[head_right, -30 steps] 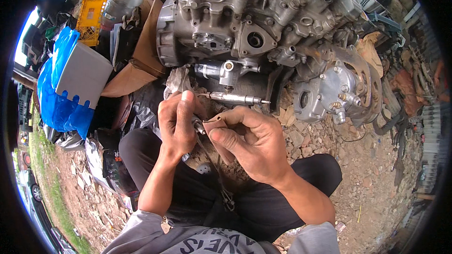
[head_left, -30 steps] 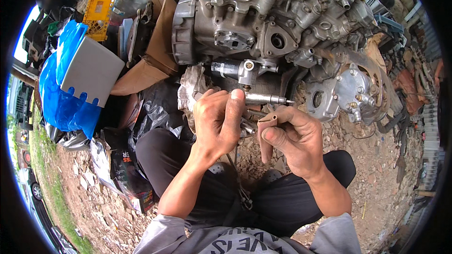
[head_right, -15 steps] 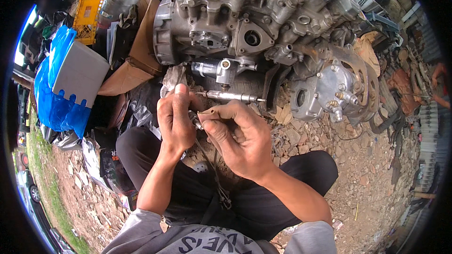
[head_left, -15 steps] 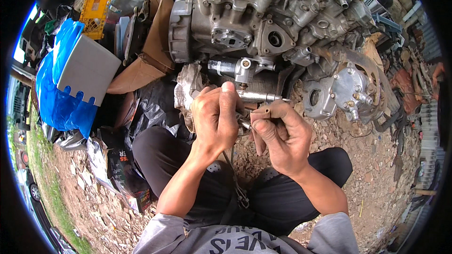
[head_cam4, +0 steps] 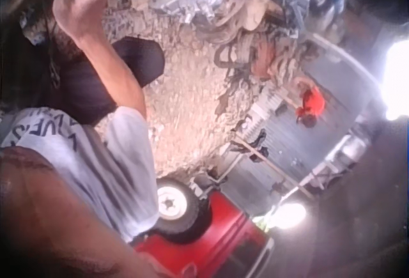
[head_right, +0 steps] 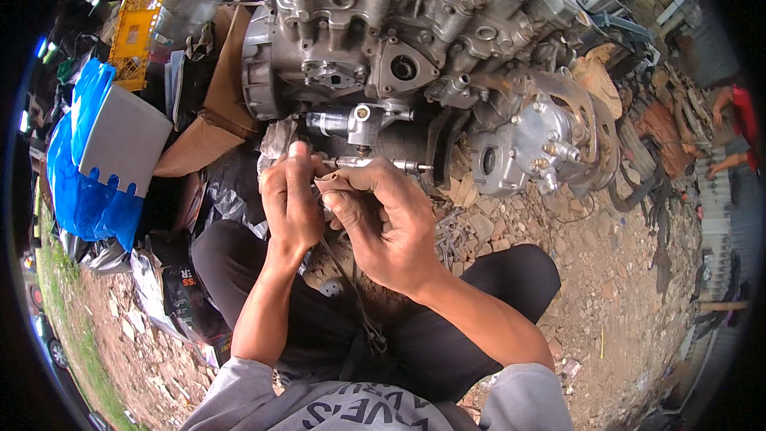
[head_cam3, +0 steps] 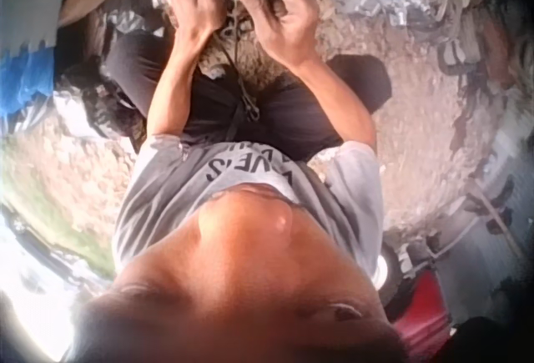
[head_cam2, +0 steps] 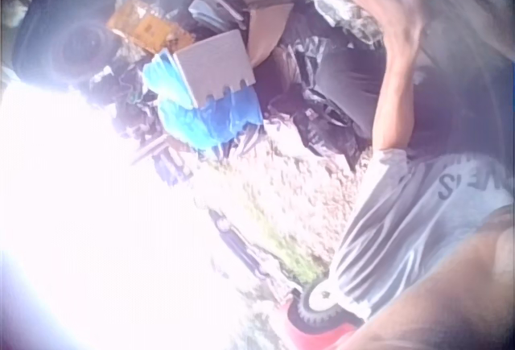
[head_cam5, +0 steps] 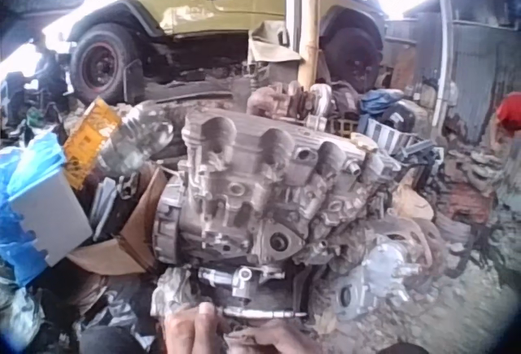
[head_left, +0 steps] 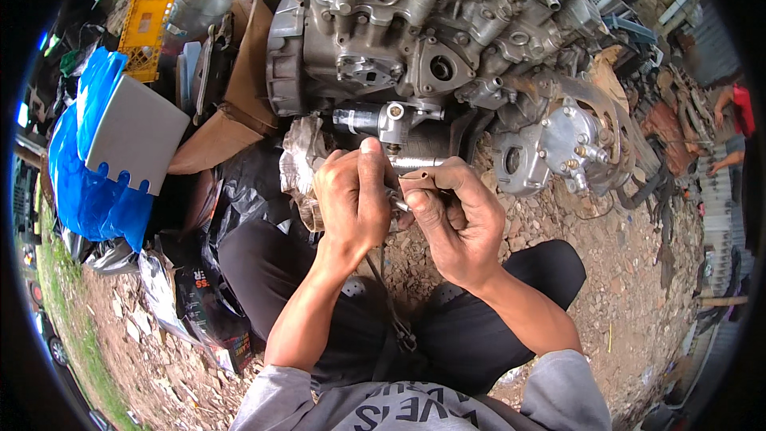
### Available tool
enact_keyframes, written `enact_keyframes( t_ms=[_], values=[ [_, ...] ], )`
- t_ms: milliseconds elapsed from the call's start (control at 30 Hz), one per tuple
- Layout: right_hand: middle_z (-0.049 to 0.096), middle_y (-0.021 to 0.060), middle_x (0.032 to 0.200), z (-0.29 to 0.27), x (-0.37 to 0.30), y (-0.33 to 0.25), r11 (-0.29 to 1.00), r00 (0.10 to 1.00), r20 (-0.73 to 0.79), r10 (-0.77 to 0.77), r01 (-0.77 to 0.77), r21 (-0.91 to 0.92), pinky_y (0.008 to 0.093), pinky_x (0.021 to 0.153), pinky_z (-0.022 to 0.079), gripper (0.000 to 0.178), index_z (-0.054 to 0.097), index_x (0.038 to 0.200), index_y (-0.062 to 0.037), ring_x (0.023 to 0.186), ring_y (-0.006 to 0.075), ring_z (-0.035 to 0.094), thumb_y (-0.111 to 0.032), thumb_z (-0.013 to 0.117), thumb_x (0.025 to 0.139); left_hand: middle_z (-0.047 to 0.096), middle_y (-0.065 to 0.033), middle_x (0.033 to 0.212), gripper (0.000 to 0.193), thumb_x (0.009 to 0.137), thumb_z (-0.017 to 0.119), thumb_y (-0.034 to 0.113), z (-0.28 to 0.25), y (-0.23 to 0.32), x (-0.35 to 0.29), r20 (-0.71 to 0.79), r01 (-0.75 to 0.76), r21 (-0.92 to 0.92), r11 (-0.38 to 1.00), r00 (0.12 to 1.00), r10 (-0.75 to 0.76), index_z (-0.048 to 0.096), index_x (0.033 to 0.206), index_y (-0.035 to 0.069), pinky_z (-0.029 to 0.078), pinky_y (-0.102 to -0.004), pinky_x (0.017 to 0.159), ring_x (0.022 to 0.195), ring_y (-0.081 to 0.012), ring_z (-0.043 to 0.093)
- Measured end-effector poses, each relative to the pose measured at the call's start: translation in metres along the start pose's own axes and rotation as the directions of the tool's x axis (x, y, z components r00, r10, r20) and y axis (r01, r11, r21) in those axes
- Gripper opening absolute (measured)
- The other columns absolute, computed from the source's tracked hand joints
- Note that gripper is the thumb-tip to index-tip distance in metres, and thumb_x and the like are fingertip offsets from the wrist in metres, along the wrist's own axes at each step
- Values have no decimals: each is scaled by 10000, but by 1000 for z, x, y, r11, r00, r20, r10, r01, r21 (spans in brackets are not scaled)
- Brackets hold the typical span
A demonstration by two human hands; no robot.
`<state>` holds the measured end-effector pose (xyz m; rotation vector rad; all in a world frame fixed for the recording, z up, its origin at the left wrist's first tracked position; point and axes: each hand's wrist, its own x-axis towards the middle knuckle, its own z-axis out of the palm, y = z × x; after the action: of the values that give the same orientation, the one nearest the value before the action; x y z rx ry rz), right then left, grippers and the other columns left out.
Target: The person sits on the ground and uses pliers and a metal rod to disassemble and clean small cylindrical engine components. They repeatedly insert the rod into the parts, pull out debris, and wipe the components with a cloth.
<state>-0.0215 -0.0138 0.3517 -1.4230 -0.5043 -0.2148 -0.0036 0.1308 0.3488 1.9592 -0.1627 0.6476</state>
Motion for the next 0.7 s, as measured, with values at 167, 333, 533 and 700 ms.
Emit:
enact_keyframes(
  t_ms=[167, 333, 533, 700],
  values=[
    [670, 80, 960, 7, -7, 3, 999, 999, -24, -23, 24, 31, 223, 596, 528, 86, 670, 1028, 16, 702, 96, 654, -42, 664, 966, 528, -128, 523, 492, 1035, 444, 168, -4, -10, -4, 19, 63, -34, 997, 998, -62, 539, 580, 9, 353, -415, 567, 464, -324, 460],
    [676, 96, 981, 13, -4, 5, 998, 998, -34, -52, 51, -28, 236, 576, 539, 110, 659, 1036, 28, 697, 125, 681, -50, 670, 959, 520, -123, 507, 515, 1049, 440, 195, -9, -2, 1, -15, 32, -2, 999, 999, -32, 549, 580, 15, 349, -423, 554, 452, -318, 467],
    [667, 92, 992, 10, 1, -5, 995, 998, -64, 15, -21, -95, 245, 552, 534, 118, 659, 1054, 30, 697, 118, 673, -55, 651, 973, 550, -127, 526, 515, 1045, 445, 212, 0, -7, 2, 48, 38, -37, 999, 998, -36, 575, 587, 17, 373, -424, 574, 473, -349, 495],
    [658, 86, 1011, 3, -11, -6, 987, 990, -143, 6, -29, -157, 238, 578, 533, 132, 665, 1076, 23, 693, 97, 650, -62, 651, 975, 550, -127, 528, 509, 1044, 444, 195, 10, -5, 1, 37, -8, 4, 1000, 999, 8, 563, 584, 16, 367, -438, 571, 472, -358, 500]
  ],
)
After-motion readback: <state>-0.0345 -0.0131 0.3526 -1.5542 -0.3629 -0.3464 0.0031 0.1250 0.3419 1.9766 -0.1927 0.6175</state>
